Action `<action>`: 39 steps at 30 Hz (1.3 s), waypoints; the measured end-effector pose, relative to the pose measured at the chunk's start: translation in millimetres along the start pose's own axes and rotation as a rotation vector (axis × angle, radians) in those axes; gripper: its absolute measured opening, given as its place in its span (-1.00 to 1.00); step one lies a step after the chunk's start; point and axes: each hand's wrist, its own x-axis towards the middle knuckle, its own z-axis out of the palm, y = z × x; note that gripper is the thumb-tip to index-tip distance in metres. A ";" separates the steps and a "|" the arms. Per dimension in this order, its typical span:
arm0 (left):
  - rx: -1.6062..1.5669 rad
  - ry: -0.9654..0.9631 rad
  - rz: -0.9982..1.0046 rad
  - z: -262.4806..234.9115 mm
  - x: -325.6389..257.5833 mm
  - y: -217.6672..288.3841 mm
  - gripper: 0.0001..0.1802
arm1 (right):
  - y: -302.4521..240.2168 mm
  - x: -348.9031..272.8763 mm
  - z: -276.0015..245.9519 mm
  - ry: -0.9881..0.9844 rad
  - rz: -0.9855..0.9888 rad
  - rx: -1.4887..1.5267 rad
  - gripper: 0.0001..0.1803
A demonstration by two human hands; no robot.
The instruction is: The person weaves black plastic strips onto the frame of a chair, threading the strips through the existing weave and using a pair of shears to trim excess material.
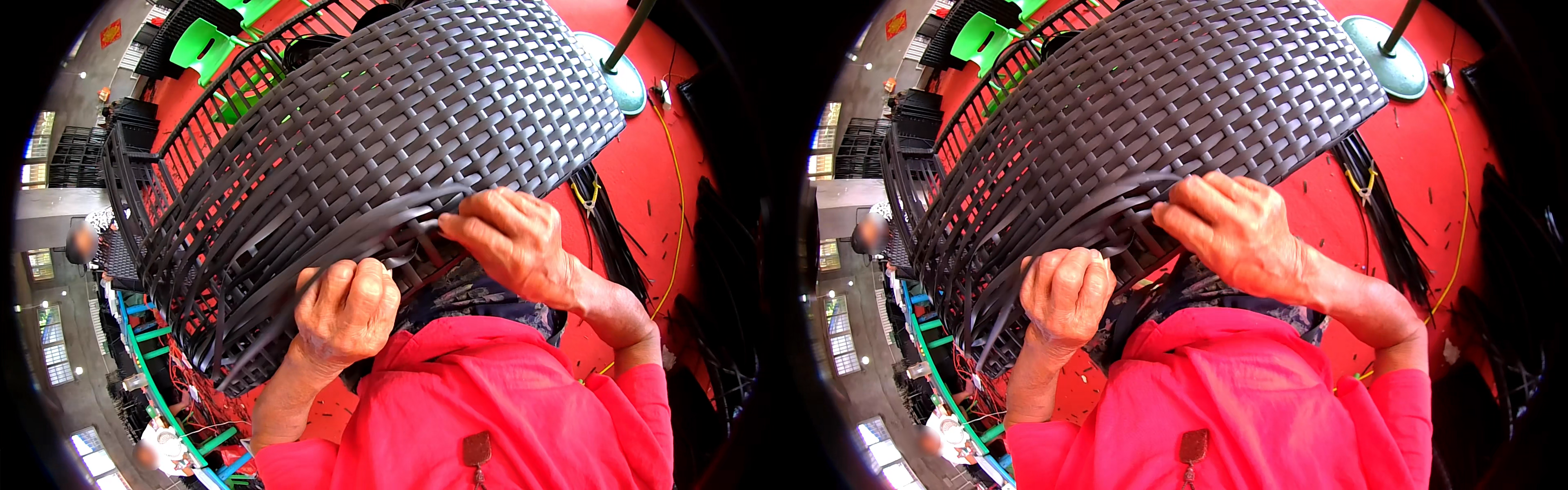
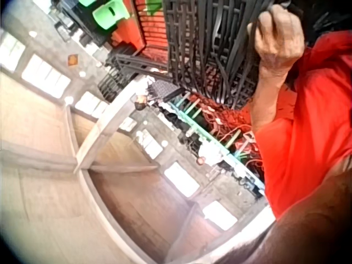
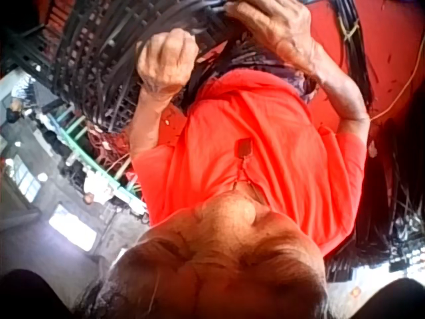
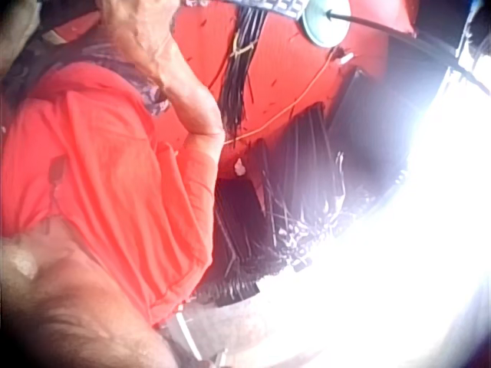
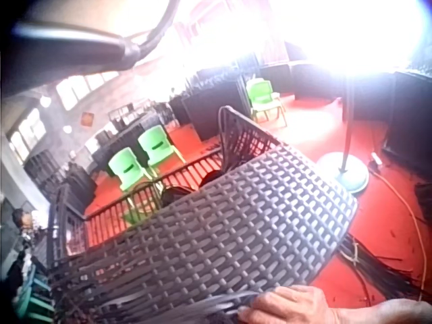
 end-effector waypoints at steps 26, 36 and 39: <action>-0.086 -0.260 -0.154 -5.8 22.9 -1.4 -0.83 | -22.2 -1.2 -5.3 -0.187 0.093 0.081 -0.76; -0.023 -0.096 0.106 2.0 18.5 -9.2 -0.94 | -11.6 -16.9 1.3 -0.096 -0.053 0.006 -0.53; -0.024 -0.067 0.172 -2.2 11.0 -5.6 -0.95 | -15.8 -28.5 -6.8 -0.151 -0.024 0.024 -0.46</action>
